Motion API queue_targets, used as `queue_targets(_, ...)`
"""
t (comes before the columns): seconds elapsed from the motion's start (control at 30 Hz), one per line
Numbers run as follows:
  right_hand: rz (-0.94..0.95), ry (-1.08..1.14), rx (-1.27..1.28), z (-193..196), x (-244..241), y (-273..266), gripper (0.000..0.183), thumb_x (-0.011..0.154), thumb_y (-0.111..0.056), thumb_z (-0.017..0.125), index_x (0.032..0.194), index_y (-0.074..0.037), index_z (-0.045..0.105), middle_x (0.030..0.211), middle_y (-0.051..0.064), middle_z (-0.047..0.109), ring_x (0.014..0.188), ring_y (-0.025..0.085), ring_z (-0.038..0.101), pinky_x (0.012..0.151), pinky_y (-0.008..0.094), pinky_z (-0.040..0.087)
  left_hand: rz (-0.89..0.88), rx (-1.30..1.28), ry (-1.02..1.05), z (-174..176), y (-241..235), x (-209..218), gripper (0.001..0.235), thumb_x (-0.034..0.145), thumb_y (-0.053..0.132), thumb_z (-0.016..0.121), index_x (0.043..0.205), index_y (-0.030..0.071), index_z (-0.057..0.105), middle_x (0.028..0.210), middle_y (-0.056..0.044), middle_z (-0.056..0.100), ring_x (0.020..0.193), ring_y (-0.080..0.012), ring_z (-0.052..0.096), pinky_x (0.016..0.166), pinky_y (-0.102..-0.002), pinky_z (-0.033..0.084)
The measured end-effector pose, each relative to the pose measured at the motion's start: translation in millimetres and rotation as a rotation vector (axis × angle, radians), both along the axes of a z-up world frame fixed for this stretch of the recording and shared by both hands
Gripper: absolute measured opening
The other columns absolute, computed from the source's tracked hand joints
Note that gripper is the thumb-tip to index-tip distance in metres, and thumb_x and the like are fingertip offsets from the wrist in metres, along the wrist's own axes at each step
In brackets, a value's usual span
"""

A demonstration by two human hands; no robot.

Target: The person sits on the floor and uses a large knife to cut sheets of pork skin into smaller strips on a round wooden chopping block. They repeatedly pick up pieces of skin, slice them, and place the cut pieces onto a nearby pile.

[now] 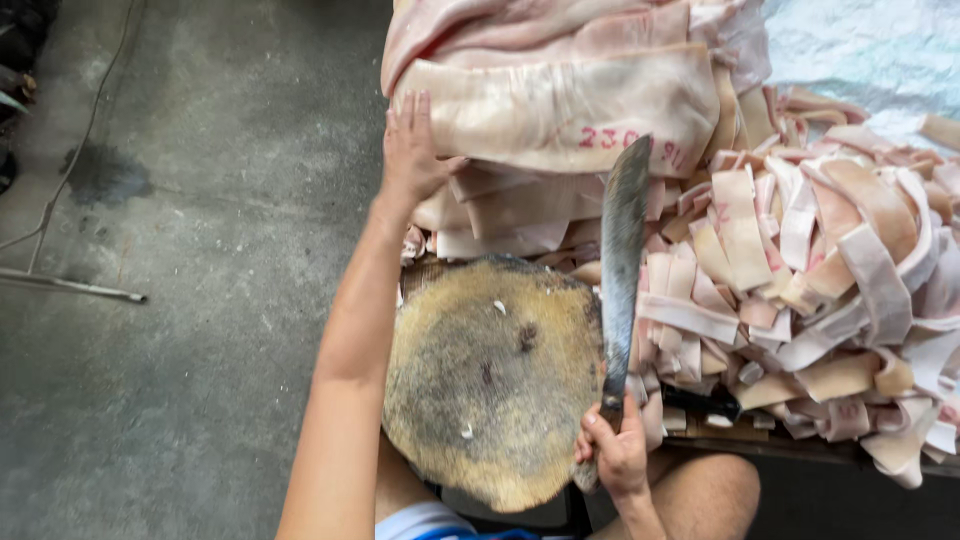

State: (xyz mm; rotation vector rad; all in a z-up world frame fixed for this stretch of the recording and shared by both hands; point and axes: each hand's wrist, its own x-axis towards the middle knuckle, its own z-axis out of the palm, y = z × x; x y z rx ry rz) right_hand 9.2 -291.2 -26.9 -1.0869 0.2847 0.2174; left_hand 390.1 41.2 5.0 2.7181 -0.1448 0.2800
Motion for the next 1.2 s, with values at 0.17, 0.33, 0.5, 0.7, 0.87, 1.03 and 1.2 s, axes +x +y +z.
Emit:
queue_targets(0.17,-0.042,0.034,-0.042,-19,1,7,0.04,0.094,0.001,0.058,0.131,-0.006,0.045,0.077,0.006,0.054,0.049,0.014,0.054,0.043,0.031,0.05,-0.272,0.092,0.396,45,33,71,0.149,0.046,0.048,0.102,0.16,0.015,0.013,0.165,-0.018,0.011,0.152,-0.0395,0.009,0.121,-0.047,0.015)
queue_targets(0.33,-0.054,0.02,-0.08,-7,5,12,0.063,0.091,0.0,0.056,0.15,-0.012,0.036,0.079,0.003,0.054,0.05,0.012,0.052,0.044,0.03,0.049,-0.26,0.403,0.401,88,13,82,0.114,0.055,0.05,0.096,0.15,0.016,0.044,0.148,-0.009,0.05,0.145,-0.0323,0.038,0.125,-0.049,0.028)
queue_targets(0.5,-0.087,-0.028,-0.038,-3,7,15,0.064,0.093,0.0,0.057,0.152,-0.014,0.036,0.075,0.002,0.052,0.05,0.012,0.051,0.044,0.031,0.049,-0.46,0.595,0.183,102,-9,43,0.056,0.073,0.024,0.079,0.128,0.025,0.066,0.123,-0.012,0.063,0.109,-0.0384,0.06,0.104,-0.053,0.043)
queue_targets(0.7,-0.138,-0.056,-0.01,3,-8,7,0.063,0.093,-0.002,0.057,0.151,-0.015,0.037,0.073,0.004,0.052,0.05,0.013,0.05,0.045,0.032,0.05,-0.244,-0.114,0.233,139,-55,-59,0.041,0.076,0.015,0.074,0.113,0.002,0.067,0.103,-0.016,0.071,0.097,-0.0333,0.068,0.087,-0.045,0.054)
queue_targets(0.87,-0.185,-0.078,0.099,0,-69,-18,0.051,0.096,0.0,0.056,0.143,-0.008,0.039,0.072,0.005,0.052,0.051,0.014,0.051,0.046,0.032,0.049,-0.314,-0.922,0.488,210,-99,-123,0.058,0.061,0.004,0.066,0.119,0.002,0.064,0.099,-0.01,0.073,0.087,-0.0193,0.071,0.084,-0.035,0.061)
queue_targets(1.03,-0.234,-0.022,0.067,14,-113,-40,0.068,0.087,0.002,0.054,0.15,-0.016,0.035,0.071,0.003,0.052,0.047,0.012,0.049,0.042,0.031,0.048,-0.517,-0.906,0.454,281,-143,-118,0.047,0.064,0.001,0.066,0.11,0.0,0.067,0.093,-0.011,0.072,0.076,-0.0179,0.07,0.074,-0.032,0.062)
queue_targets(1.2,-0.261,-0.052,0.094,24,-143,-50,0.069,0.091,0.0,0.055,0.155,-0.016,0.034,0.069,0.004,0.05,0.048,0.011,0.049,0.044,0.031,0.049,-0.525,-0.702,0.581,295,-216,-106,0.03,0.068,-0.003,0.068,0.098,-0.007,0.071,0.082,-0.013,0.069,0.065,-0.0179,0.065,0.058,-0.031,0.053)
